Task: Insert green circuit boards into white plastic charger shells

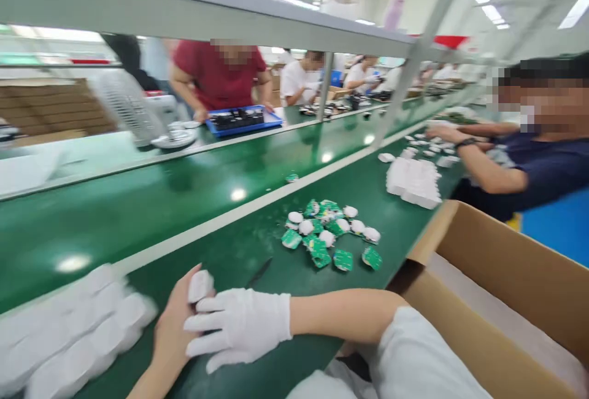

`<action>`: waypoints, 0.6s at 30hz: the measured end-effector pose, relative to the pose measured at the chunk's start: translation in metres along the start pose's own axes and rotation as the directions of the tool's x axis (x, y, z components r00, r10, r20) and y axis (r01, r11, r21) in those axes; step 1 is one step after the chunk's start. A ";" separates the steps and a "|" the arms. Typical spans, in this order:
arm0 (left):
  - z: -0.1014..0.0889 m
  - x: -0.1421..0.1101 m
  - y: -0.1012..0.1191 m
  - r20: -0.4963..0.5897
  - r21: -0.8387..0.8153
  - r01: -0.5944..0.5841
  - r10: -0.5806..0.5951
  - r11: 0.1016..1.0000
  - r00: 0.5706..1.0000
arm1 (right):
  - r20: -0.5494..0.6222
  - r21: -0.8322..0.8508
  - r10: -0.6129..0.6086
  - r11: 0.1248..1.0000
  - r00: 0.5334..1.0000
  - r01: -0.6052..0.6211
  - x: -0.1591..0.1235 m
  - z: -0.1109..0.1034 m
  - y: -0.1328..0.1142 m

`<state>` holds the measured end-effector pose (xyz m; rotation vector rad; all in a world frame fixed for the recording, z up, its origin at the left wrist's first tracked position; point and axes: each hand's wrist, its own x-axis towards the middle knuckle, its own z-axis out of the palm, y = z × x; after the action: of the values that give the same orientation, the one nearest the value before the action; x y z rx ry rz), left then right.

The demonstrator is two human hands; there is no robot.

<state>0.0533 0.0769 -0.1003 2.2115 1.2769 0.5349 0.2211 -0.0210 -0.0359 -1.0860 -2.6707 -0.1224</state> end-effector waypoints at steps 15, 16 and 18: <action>-0.041 -0.054 0.050 0.073 0.264 0.098 -0.122 0.960 0.990 | -0.018 -0.049 0.796 0.604 0.605 -0.796 -0.009 -0.045 0.097; -0.044 -0.063 0.049 0.051 0.300 0.132 -0.154 0.945 0.987 | -0.023 -0.066 0.849 0.526 0.529 -0.848 -0.013 -0.054 0.123; -0.048 -0.083 0.045 -0.033 0.356 0.211 -0.214 0.910 0.976 | 0.014 -0.094 0.924 0.383 0.383 -0.919 -0.022 -0.063 0.172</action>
<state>0.0165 -0.0024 -0.0411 2.3117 1.6992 0.2204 0.3688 0.0770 0.0156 -2.4574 -1.6633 0.0458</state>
